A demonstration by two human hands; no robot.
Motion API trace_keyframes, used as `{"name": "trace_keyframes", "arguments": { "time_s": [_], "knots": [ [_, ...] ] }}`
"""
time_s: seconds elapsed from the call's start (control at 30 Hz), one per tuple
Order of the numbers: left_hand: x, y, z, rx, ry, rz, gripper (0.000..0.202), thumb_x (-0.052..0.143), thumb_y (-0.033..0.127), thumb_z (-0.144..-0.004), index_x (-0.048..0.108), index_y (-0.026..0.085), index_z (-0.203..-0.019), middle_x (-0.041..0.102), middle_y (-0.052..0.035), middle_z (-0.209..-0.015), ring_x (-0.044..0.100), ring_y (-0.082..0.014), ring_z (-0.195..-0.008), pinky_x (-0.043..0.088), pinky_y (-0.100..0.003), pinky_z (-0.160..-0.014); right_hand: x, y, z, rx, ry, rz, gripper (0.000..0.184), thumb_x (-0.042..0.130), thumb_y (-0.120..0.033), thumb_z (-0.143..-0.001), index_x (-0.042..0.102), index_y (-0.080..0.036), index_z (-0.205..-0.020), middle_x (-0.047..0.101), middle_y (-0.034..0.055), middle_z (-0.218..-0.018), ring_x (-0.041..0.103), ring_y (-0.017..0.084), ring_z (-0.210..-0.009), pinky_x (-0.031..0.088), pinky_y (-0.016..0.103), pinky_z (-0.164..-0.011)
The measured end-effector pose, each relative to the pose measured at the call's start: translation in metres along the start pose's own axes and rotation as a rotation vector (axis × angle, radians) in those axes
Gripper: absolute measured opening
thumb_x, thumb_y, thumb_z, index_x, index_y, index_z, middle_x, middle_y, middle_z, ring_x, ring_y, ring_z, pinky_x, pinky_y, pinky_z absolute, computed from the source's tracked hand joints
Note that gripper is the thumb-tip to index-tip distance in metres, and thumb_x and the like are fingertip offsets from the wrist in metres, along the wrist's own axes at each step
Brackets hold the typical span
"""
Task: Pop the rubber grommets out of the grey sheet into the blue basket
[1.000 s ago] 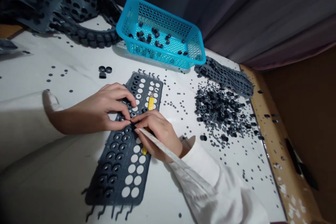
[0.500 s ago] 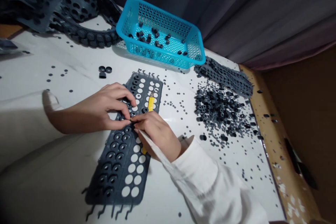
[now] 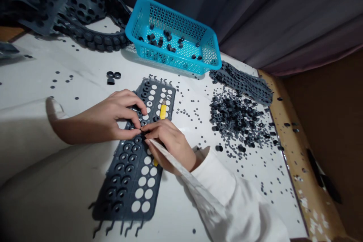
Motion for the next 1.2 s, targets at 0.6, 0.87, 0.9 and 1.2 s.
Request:
{"name": "trace_keyframes", "arguments": {
  "time_s": [0.6,0.87,0.9,1.2],
  "knots": [
    [-0.007,0.004,0.0,-0.011,0.02,0.067,0.013,0.068,0.023,-0.07,0.064,0.022,-0.082,0.059,-0.0034,-0.108,0.05,-0.0214,-0.106,0.037,-0.037,-0.096,-0.031,0.012,0.001,0.047,0.21,0.337,0.011,0.054,-0.012,-0.086,0.053,-0.023,-0.089,0.062,0.0076,-0.096,0.058,0.022,-0.089,0.048,0.038,-0.077],
    [-0.026,-0.024,0.004,-0.288,0.306,0.075,0.014,0.055,0.021,-0.081,0.06,0.018,-0.093,0.061,-0.0046,-0.098,0.056,-0.0192,-0.094,0.047,-0.032,-0.085,-0.057,0.04,0.001,0.128,0.253,0.431,0.005,0.055,-0.016,-0.085,0.057,-0.021,-0.083,0.062,0.0042,-0.076,0.058,0.02,-0.072,0.045,0.032,-0.066],
    [-0.025,-0.025,0.003,-0.286,0.3,0.046,0.014,0.055,0.022,-0.081,0.061,0.018,-0.093,0.061,-0.0047,-0.099,0.056,-0.0198,-0.096,0.046,-0.033,-0.086,-0.058,0.041,0.002,0.171,0.288,0.376,0.003,0.057,-0.019,-0.085,0.057,-0.021,-0.083,0.063,0.0036,-0.076,0.059,0.019,-0.071,0.046,0.03,-0.064],
    [-0.022,-0.036,-0.015,-0.276,0.204,-0.081,0.018,0.053,0.024,-0.083,0.064,0.017,-0.095,0.06,-0.0055,-0.096,0.055,-0.0213,-0.094,0.045,-0.036,-0.085,-0.051,0.056,-0.007,0.451,0.312,-0.224,0.014,0.064,-0.03,-0.083,0.06,-0.017,-0.085,0.065,0.0033,-0.075,0.059,0.014,-0.066,0.046,0.025,-0.057]
  ]
}}
Point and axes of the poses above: each hand's wrist, its own z-axis away from the middle knuckle, its own x-axis out of the palm, y = z × x, the point moved 7 cm from there along -z, towards the middle knuckle
